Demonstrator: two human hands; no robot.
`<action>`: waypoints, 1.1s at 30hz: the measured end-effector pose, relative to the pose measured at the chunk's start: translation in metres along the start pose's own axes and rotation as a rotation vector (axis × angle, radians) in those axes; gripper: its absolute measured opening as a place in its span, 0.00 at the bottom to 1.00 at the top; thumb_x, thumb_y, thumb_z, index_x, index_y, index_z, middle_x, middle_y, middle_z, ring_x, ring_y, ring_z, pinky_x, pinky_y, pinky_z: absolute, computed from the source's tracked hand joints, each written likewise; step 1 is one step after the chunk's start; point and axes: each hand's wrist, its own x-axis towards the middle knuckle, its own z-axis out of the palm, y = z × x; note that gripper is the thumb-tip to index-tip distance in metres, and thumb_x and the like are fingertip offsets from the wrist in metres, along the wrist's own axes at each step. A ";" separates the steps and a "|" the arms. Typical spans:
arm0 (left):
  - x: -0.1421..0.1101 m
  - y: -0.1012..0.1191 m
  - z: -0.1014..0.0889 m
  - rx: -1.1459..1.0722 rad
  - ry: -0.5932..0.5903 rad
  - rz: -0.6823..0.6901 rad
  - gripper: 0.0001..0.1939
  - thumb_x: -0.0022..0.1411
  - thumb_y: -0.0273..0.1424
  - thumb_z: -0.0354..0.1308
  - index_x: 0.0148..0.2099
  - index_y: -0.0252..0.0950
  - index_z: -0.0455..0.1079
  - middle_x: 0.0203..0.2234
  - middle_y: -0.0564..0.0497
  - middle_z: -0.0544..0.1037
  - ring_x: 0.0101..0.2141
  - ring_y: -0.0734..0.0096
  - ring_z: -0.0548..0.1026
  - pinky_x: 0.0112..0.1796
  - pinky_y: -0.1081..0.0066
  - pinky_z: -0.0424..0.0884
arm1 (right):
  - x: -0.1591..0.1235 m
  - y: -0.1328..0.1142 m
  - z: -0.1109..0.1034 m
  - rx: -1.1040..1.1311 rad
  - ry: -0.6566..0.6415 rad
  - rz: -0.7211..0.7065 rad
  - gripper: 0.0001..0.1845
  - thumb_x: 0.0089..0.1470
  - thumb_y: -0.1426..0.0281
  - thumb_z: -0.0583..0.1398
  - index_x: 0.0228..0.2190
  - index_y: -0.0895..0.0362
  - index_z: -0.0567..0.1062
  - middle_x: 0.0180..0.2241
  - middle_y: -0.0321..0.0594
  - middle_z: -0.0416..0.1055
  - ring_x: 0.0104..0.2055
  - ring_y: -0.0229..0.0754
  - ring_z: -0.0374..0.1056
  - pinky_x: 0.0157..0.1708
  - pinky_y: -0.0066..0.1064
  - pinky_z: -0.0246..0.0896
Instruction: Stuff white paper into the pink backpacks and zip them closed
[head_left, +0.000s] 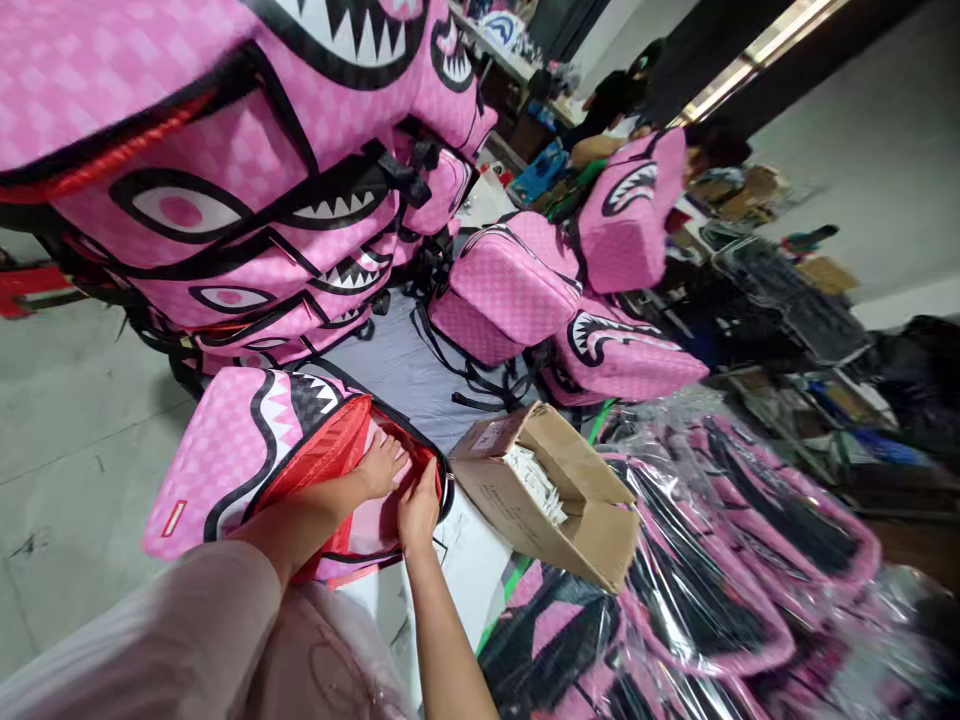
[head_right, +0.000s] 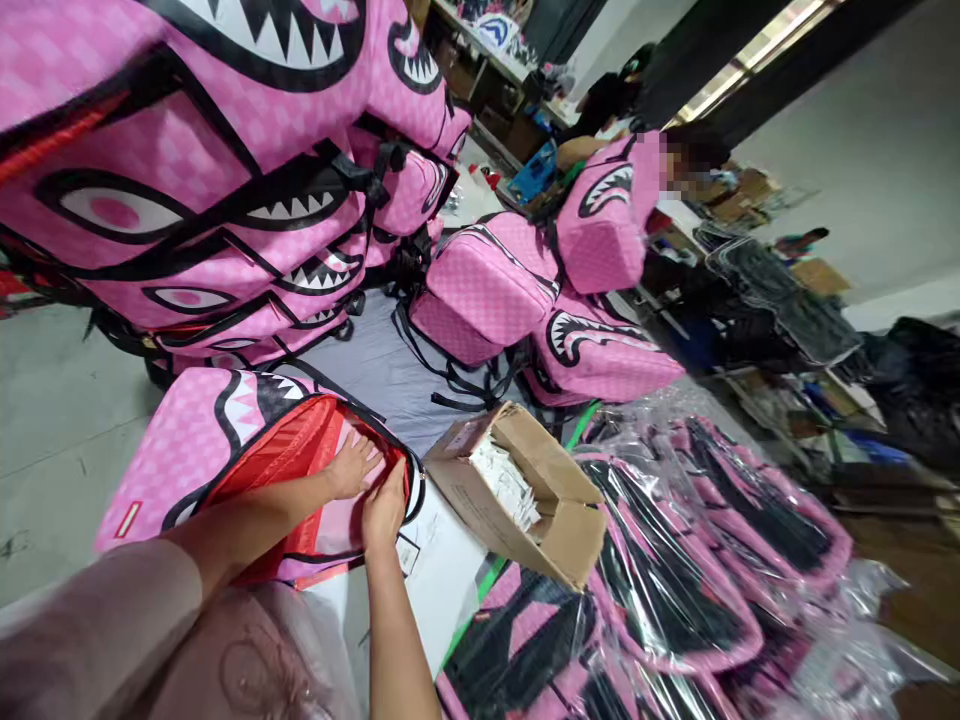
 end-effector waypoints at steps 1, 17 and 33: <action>0.004 0.001 0.000 -0.001 0.002 -0.003 0.31 0.63 0.41 0.58 0.64 0.30 0.64 0.60 0.32 0.67 0.61 0.43 0.60 0.62 0.41 0.42 | 0.001 -0.001 -0.001 0.005 0.019 0.005 0.38 0.53 0.76 0.46 0.65 0.74 0.53 0.62 0.62 0.60 0.61 0.53 0.64 0.60 0.45 0.60; -0.043 0.025 0.012 -0.026 -0.222 0.124 0.48 0.55 0.50 0.62 0.69 0.29 0.56 0.70 0.33 0.48 0.69 0.42 0.42 0.64 0.42 0.33 | 0.034 0.022 -0.019 0.864 -0.068 0.351 0.30 0.50 0.60 0.61 0.52 0.60 0.72 0.55 0.51 0.72 0.56 0.48 0.68 0.60 0.46 0.59; -0.050 0.043 0.021 0.066 -0.177 0.128 0.44 0.58 0.49 0.58 0.68 0.26 0.58 0.68 0.30 0.50 0.69 0.41 0.44 0.64 0.42 0.36 | 0.021 0.024 -0.014 0.936 -0.122 0.261 0.38 0.43 0.47 0.64 0.51 0.57 0.74 0.57 0.53 0.70 0.60 0.53 0.65 0.64 0.50 0.52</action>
